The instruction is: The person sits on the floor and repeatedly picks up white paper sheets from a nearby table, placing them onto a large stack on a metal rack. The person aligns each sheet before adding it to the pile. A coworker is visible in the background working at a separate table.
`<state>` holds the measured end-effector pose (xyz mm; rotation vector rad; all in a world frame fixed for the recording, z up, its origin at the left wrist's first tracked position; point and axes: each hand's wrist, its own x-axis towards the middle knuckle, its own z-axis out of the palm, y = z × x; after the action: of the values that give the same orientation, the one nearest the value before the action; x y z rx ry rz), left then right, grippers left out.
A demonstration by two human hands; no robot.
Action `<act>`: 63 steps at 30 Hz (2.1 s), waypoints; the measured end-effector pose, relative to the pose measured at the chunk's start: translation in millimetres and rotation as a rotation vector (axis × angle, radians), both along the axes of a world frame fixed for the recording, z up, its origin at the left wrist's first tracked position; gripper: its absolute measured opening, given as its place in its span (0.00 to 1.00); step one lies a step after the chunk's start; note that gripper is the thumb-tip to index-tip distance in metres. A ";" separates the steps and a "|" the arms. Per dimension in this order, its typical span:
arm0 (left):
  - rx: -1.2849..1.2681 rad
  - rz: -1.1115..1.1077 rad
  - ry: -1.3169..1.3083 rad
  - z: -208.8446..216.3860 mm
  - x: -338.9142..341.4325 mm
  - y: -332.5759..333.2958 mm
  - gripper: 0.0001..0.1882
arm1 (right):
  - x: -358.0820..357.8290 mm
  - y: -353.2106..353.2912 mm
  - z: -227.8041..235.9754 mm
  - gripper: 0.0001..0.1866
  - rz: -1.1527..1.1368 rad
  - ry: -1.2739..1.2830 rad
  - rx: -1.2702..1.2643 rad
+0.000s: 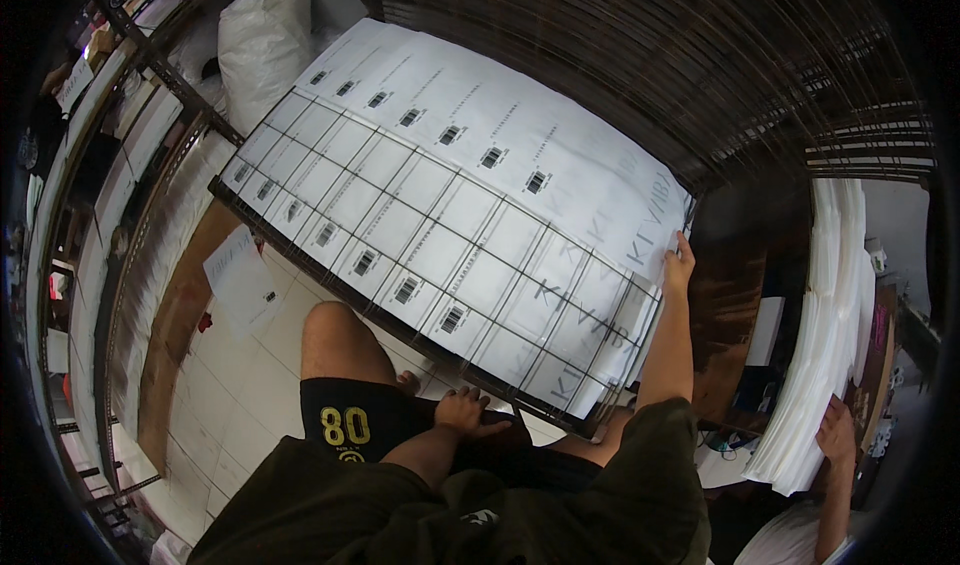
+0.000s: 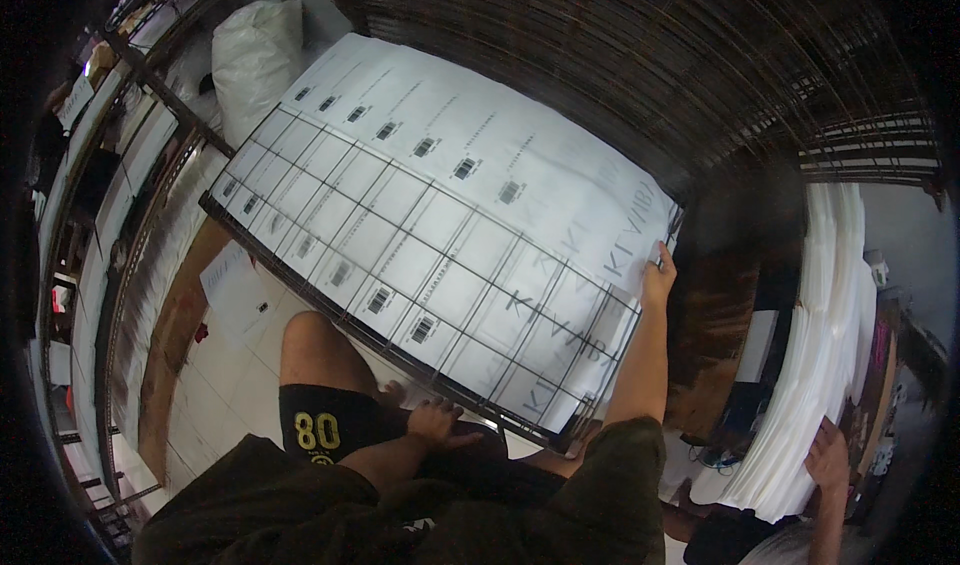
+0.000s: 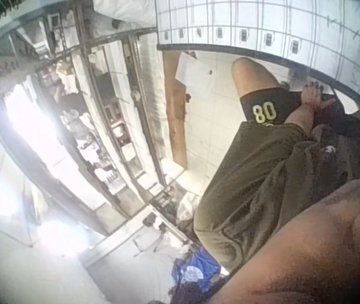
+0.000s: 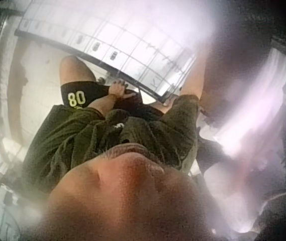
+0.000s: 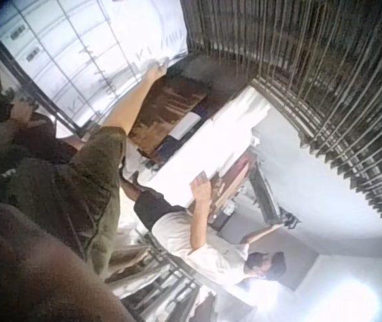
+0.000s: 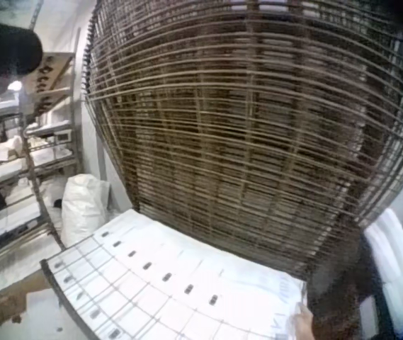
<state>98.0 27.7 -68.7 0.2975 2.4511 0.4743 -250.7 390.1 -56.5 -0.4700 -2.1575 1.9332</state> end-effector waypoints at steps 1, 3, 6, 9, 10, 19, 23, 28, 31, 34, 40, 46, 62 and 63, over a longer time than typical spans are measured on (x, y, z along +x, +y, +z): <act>0.000 -0.004 0.003 -1.2 -0.7 0.5 0.46 | 1.0 2.3 1.1 0.32 -0.003 -0.043 -0.002; -0.007 -0.009 -0.013 -2.5 -2.1 1.5 0.46 | 2.7 3.8 0.7 0.31 -0.016 -0.061 0.046; -0.030 -0.007 -0.062 4.8 -6.0 3.0 0.47 | 0.0 6.5 -9.2 0.30 -0.040 -0.018 0.134; -0.039 -0.012 -0.065 12.7 -9.4 4.0 0.48 | -16.5 40.5 -51.2 0.29 -0.077 0.026 0.256; -0.049 -0.009 -0.064 11.1 -7.9 4.3 0.48 | -16.6 34.7 -49.8 0.29 -0.080 -0.003 0.294; -0.065 -0.027 -0.013 18.3 -9.7 3.0 0.47 | 68.4 -13.1 13.1 0.22 -0.174 0.328 0.565; -0.016 0.016 0.018 21.7 -6.3 2.4 0.44 | 177.7 -40.2 41.5 0.17 -0.146 0.230 0.559; 0.038 0.050 0.082 10.6 -0.2 3.9 0.42 | 323.2 -39.2 52.0 0.16 -0.210 -0.002 0.681; 0.055 0.041 0.107 6.7 0.7 3.4 0.42 | 391.7 -36.1 64.2 0.16 -0.181 0.046 0.858; 0.062 0.062 0.177 2.5 4.1 4.9 0.42 | 453.1 -43.7 67.0 0.21 -0.127 -0.066 0.867; 0.040 0.068 0.182 2.1 2.0 8.4 0.40 | 530.9 -66.1 69.9 0.38 0.137 -0.135 0.709; 0.082 0.063 0.227 -5.1 4.9 12.0 0.39 | 534.4 -61.8 45.2 0.40 -0.158 -0.204 0.605; 0.086 0.066 0.221 -5.6 6.7 12.5 0.36 | 494.8 -26.2 70.9 0.62 -0.300 -0.509 -0.090; 0.082 0.068 0.234 -7.1 7.8 13.1 0.36 | 494.1 -26.3 73.0 0.62 -0.289 -0.522 -0.083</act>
<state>105.8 40.8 -75.8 0.3202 2.6802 0.6007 243.5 363.8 16.5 -1.3498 -2.1257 1.8876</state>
